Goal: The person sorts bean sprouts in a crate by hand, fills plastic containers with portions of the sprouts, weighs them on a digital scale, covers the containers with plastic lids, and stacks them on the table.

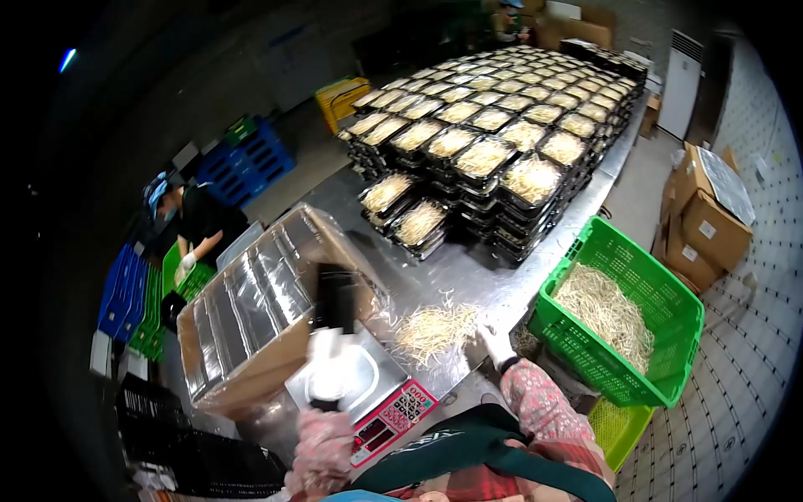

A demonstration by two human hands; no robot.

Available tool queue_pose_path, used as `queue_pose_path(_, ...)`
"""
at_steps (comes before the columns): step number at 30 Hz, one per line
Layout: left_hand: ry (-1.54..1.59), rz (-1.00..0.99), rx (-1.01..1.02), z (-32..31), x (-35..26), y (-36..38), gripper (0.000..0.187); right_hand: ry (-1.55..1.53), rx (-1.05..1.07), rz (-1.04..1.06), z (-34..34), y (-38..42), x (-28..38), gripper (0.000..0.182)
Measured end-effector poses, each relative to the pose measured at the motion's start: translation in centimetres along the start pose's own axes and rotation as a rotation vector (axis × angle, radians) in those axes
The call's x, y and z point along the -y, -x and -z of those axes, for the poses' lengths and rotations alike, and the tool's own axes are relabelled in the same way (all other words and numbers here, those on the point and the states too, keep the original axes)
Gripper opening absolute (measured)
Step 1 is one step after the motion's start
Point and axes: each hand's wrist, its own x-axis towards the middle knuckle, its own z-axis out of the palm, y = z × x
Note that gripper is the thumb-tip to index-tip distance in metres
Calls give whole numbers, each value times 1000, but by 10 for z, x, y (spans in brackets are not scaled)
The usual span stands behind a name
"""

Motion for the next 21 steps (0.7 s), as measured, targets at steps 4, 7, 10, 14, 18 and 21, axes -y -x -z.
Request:
queue_pose_path(4,134,-368,473,-169,-30,8,16,100,-39,19,37,84,33,24)
queue_pose_path(7,1,-382,583,-239,-16,16,20,141,-222,67,88,130,44,21)
queue_pose_path(10,-151,-368,686,-261,-10,13,23,67,-449,91,141,167,39,22)
queue_pose_path(14,-196,-361,623,-226,-57,-13,60,154,-675,192,209,201,32,20)
queue_pose_path(18,243,-293,436,-233,-130,-26,58,406,-1016,391,296,211,34,21)
queue_pose_path(21,413,-193,635,-246,-218,-19,50,617,-977,332,342,208,48,31)
